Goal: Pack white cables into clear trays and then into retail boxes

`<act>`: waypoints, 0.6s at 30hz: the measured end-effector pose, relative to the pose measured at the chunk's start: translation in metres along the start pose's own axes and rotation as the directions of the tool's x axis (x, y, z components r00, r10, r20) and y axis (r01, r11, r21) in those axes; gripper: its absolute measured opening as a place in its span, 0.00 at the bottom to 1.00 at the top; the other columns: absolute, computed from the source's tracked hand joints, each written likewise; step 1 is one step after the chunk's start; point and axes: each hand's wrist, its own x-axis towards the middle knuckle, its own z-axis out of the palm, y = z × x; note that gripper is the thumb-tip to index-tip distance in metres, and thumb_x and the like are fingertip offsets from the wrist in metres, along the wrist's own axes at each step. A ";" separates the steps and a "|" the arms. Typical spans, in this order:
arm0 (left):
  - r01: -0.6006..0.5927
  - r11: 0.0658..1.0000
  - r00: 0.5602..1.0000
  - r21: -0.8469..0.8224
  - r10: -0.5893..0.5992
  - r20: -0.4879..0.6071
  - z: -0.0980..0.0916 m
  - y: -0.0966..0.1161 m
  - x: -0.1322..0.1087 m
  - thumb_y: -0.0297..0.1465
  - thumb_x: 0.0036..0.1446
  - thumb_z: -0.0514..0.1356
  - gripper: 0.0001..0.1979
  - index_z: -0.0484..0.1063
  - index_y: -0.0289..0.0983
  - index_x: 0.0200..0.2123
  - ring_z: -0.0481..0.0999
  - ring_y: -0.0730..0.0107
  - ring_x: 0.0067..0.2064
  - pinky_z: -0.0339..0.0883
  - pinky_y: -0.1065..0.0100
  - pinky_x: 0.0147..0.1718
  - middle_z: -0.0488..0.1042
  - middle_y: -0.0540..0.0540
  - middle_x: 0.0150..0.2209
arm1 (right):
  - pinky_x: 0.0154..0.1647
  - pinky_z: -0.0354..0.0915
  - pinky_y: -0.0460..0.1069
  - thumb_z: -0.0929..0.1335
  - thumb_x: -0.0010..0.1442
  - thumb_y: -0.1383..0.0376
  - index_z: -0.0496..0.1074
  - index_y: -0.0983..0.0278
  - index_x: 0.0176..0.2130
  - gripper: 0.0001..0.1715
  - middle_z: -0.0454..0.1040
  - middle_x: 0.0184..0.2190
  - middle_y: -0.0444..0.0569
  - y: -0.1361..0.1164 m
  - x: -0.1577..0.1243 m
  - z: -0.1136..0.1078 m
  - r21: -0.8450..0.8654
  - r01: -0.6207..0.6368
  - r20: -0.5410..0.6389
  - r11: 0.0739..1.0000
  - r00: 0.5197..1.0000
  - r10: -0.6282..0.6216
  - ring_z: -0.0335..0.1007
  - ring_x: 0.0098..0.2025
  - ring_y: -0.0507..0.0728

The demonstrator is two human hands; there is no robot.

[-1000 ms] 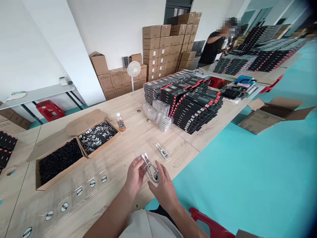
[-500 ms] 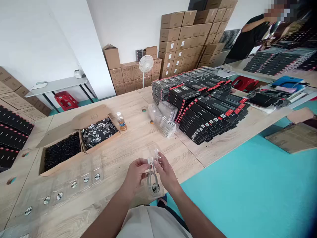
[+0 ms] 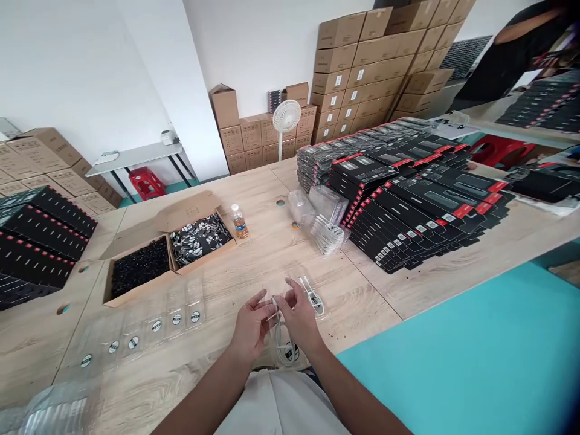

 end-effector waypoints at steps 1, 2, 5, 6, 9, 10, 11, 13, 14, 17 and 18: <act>0.002 1.000 1.000 0.005 -0.002 0.001 -0.003 0.000 0.000 0.21 0.45 0.69 0.28 0.68 0.33 0.51 0.79 0.67 0.35 0.72 0.65 0.39 0.78 0.45 0.32 | 0.36 0.65 0.49 0.67 0.56 0.56 0.64 0.67 0.57 0.33 0.66 0.28 0.42 0.000 0.000 0.003 -0.004 0.007 -0.006 1.000 1.000 -0.007 0.66 0.31 0.55; 0.003 1.000 1.000 0.011 -0.003 0.004 -0.006 -0.001 0.001 0.21 0.45 0.68 0.27 0.69 0.33 0.50 0.78 0.68 0.34 0.72 0.65 0.40 0.78 0.45 0.31 | 0.36 0.65 0.49 0.66 0.56 0.56 0.65 0.67 0.57 0.32 0.66 0.28 0.42 0.000 0.000 0.005 -0.007 0.008 -0.007 1.000 1.000 -0.008 0.66 0.31 0.54; 0.006 1.000 1.000 0.000 -0.006 0.014 -0.013 -0.006 0.007 0.21 0.46 0.68 0.25 0.70 0.34 0.49 0.78 0.70 0.33 0.73 0.66 0.38 0.78 0.46 0.30 | 0.36 0.66 0.50 0.67 0.55 0.55 0.65 0.67 0.57 0.33 0.67 0.28 0.42 0.005 0.004 0.009 -0.027 -0.027 0.004 0.999 1.000 0.027 0.67 0.30 0.55; 0.005 1.000 1.000 -0.013 -0.005 0.012 -0.014 -0.008 0.010 0.21 0.46 0.68 0.24 0.70 0.34 0.49 0.79 0.69 0.33 0.73 0.66 0.38 0.78 0.46 0.31 | 0.37 0.66 0.50 0.67 0.55 0.55 0.65 0.67 0.57 0.34 0.68 0.28 0.43 0.008 0.006 0.010 -0.038 -0.042 0.011 0.998 0.999 0.042 0.67 0.31 0.55; -0.018 0.999 0.999 -0.051 0.015 -0.045 -0.017 -0.013 0.021 0.19 0.47 0.67 0.21 0.71 0.35 0.46 0.79 0.70 0.33 0.73 0.67 0.38 0.78 0.44 0.34 | 0.41 0.67 0.52 0.63 0.58 0.52 0.62 0.67 0.59 0.35 0.72 0.34 0.48 0.023 0.005 0.009 -0.068 -0.062 0.001 0.996 0.998 0.063 0.70 0.35 0.57; -0.028 0.998 0.997 -0.057 0.024 -0.075 -0.017 -0.013 0.025 0.19 0.48 0.66 0.20 0.71 0.35 0.45 0.79 0.70 0.33 0.73 0.67 0.37 0.78 0.43 0.35 | 0.43 0.67 0.53 0.62 0.59 0.52 0.61 0.66 0.60 0.35 0.72 0.38 0.51 0.029 0.002 0.008 -0.087 -0.062 -0.003 0.994 0.998 0.062 0.70 0.39 0.58; -0.036 0.998 0.994 -0.059 0.030 -0.103 -0.017 -0.014 0.028 0.18 0.49 0.65 0.18 0.71 0.35 0.44 0.79 0.70 0.33 0.73 0.68 0.37 0.78 0.43 0.35 | 0.45 0.67 0.54 0.62 0.59 0.51 0.59 0.65 0.62 0.36 0.72 0.43 0.53 0.034 -0.002 0.007 -0.120 -0.059 -0.003 0.991 0.998 0.059 0.70 0.42 0.59; -0.048 0.997 0.989 -0.063 0.038 -0.143 -0.016 -0.015 0.036 0.19 0.50 0.64 0.15 0.71 0.35 0.41 0.79 0.71 0.33 0.73 0.69 0.36 0.78 0.43 0.36 | 0.51 0.65 0.56 0.65 0.56 0.52 0.54 0.62 0.64 0.41 0.68 0.52 0.55 0.045 -0.014 0.006 -0.243 -0.031 0.030 0.970 0.999 0.040 0.67 0.51 0.61; -0.048 0.997 0.988 -0.064 0.038 -0.150 -0.015 -0.015 0.039 0.19 0.51 0.64 0.13 0.71 0.36 0.41 0.78 0.71 0.34 0.73 0.69 0.35 0.78 0.43 0.37 | 0.54 0.63 0.57 0.68 0.53 0.53 0.52 0.60 0.65 0.45 0.65 0.56 0.55 0.049 -0.019 0.006 -0.324 -0.001 0.060 0.946 0.998 0.022 0.64 0.55 0.62; -0.032 0.997 0.990 -0.065 0.023 -0.139 -0.011 -0.020 0.047 0.20 0.53 0.63 0.12 0.70 0.37 0.40 0.78 0.72 0.35 0.73 0.70 0.37 0.78 0.43 0.39 | 0.60 0.57 0.57 0.69 0.47 0.62 0.49 0.58 0.67 0.52 0.60 0.61 0.53 0.059 -0.029 0.005 -0.520 0.099 0.137 0.848 0.990 -0.032 0.56 0.62 0.64; -0.020 0.998 0.992 -0.063 0.012 -0.128 -0.009 -0.022 0.049 0.20 0.53 0.63 0.13 0.70 0.37 0.42 0.78 0.71 0.37 0.73 0.69 0.38 0.77 0.43 0.40 | 0.61 0.56 0.57 0.68 0.47 0.64 0.48 0.59 0.67 0.51 0.60 0.61 0.53 0.062 -0.027 0.003 -0.560 0.114 0.141 0.820 0.989 -0.041 0.55 0.62 0.63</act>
